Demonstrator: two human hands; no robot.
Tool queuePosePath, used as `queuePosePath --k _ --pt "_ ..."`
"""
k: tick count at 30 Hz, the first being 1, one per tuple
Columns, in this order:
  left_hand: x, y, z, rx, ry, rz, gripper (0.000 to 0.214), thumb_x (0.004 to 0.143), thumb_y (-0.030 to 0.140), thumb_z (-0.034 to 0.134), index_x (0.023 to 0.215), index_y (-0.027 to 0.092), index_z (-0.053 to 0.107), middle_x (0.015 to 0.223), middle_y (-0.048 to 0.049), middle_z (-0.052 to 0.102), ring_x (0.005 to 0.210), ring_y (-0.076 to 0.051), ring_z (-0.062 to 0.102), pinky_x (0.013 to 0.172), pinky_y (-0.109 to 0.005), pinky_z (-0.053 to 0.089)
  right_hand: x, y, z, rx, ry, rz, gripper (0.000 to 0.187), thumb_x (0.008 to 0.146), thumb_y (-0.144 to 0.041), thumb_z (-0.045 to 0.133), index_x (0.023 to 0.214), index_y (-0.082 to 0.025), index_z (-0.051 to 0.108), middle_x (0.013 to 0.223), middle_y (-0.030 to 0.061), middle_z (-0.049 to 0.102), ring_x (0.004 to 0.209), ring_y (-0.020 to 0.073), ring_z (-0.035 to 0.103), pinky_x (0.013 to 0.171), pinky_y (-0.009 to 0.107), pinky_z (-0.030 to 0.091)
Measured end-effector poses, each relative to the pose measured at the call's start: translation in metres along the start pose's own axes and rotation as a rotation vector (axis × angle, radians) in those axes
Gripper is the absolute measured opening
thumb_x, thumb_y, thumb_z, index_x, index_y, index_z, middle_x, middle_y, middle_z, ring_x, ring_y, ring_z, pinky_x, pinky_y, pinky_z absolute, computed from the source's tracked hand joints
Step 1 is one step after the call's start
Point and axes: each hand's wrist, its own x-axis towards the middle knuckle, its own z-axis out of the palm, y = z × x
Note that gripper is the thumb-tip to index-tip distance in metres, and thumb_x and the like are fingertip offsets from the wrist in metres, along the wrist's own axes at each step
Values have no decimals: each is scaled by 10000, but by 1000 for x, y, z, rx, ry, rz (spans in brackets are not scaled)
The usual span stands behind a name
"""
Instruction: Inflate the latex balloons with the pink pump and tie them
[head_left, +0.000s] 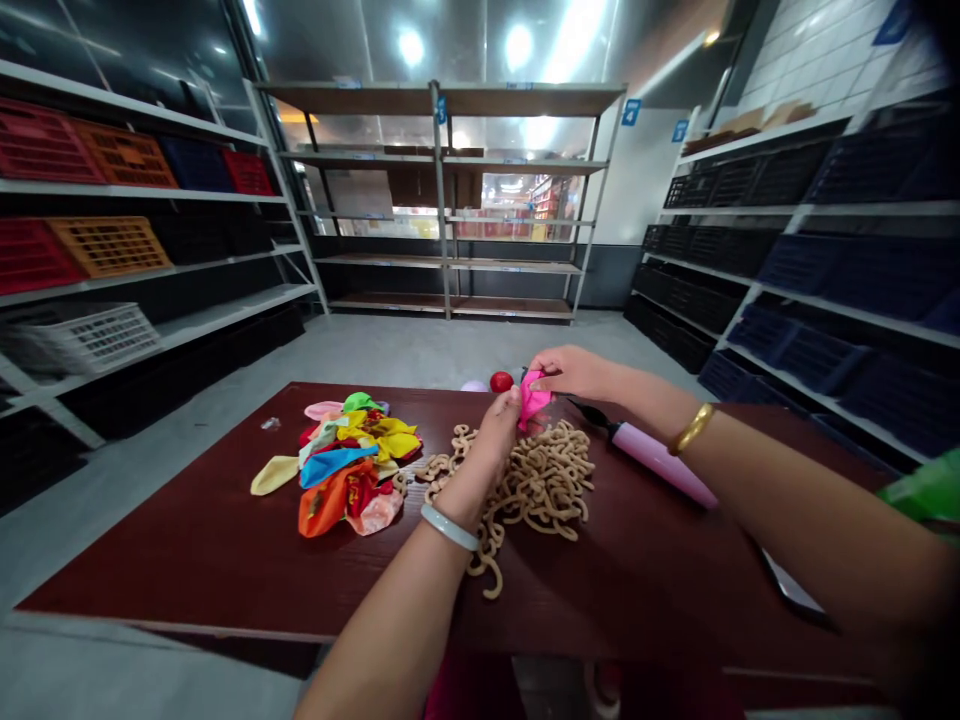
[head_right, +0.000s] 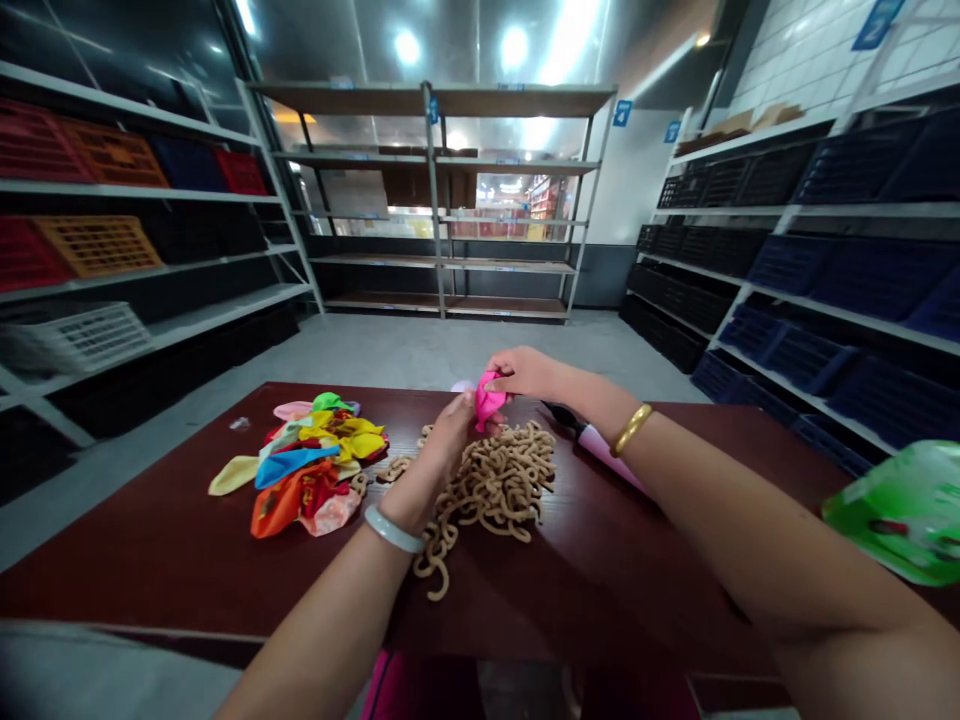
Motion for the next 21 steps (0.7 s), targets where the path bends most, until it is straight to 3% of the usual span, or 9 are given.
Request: queuePosePath --k 3,9,13,18,21 --pt "-5 -1 4 -32 -171 -97 514 782 600 589 1019 144 603 788 -71 689 613 -149 641 626 -268 509 -14 5 -9 16 6 12 75 748 -265 623 791 -219 665 741 1 667 644 129 560 598 242 417" --pt "-13 2 4 -111 -377 -226 399 740 441 724 961 120 639 805 -81 686 683 -145 657 709 -282 527 -38 0 -18 89 47 55 234 782 -230 588 1008 -232 649 742 -12 646 574 105 522 520 218 389" --pt "-17 -1 8 -47 -401 -254 324 697 298 784 936 102 688 817 -72 676 697 -120 642 709 -242 514 -47 -1 -17 178 90 57 245 782 -261 607 1022 -230 643 728 -11 631 543 101 495 495 224 373" --pt "-21 -5 13 -31 -410 -290 290 656 218 808 900 103 703 788 -62 676 678 -120 639 718 -253 523 -48 5 -6 313 343 71 241 772 -260 610 1011 -254 583 649 -44 565 545 105 489 512 232 373" --pt "-24 -2 15 -87 -402 -270 243 702 208 773 906 98 699 815 -80 691 745 -147 664 770 -278 530 -45 12 6 331 388 101 214 802 -305 582 1009 -250 574 664 -33 579 557 107 508 533 235 402"
